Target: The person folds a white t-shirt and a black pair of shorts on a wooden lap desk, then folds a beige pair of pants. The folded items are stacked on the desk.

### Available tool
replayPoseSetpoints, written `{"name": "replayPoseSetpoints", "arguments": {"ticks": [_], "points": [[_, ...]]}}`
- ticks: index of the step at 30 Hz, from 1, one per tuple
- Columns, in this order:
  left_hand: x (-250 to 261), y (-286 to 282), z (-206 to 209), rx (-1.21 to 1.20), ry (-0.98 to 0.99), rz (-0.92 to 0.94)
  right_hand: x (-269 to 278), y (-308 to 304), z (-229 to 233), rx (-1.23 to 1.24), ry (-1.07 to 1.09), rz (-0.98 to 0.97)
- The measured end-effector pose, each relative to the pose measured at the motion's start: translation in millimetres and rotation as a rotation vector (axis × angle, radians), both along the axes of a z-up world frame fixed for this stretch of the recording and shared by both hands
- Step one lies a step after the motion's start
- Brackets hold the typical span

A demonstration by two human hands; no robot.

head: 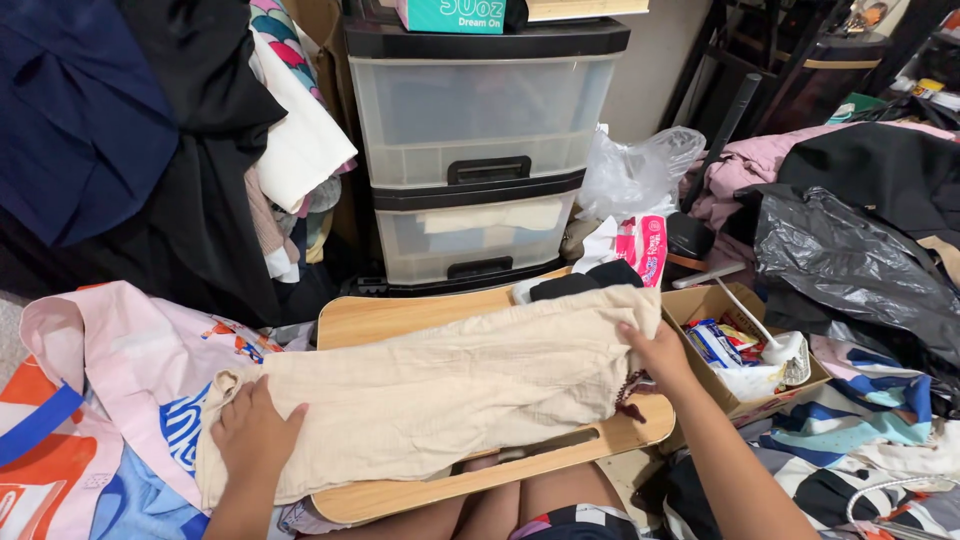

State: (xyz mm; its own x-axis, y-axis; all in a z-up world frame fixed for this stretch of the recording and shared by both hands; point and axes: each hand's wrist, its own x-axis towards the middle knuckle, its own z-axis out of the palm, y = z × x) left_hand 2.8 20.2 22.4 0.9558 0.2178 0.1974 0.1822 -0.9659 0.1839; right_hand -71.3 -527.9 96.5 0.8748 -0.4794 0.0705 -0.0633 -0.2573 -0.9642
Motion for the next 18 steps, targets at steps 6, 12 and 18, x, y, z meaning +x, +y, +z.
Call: {"name": "replayPoseSetpoints", "arguments": {"ticks": [6,12,18], "points": [[3.4,-1.2,12.6,-0.018,-0.006,0.007,2.3,9.5,-11.1,-0.611,-0.241,-0.35],[15.7,-19.7,21.6,0.047,-0.203,-0.295,9.4,35.6,42.4,-1.017,0.01,0.151],[53.5,-35.5,10.5,0.337,-0.143,-0.469,35.2,17.4,38.7,-0.696,0.413,0.12]]}}
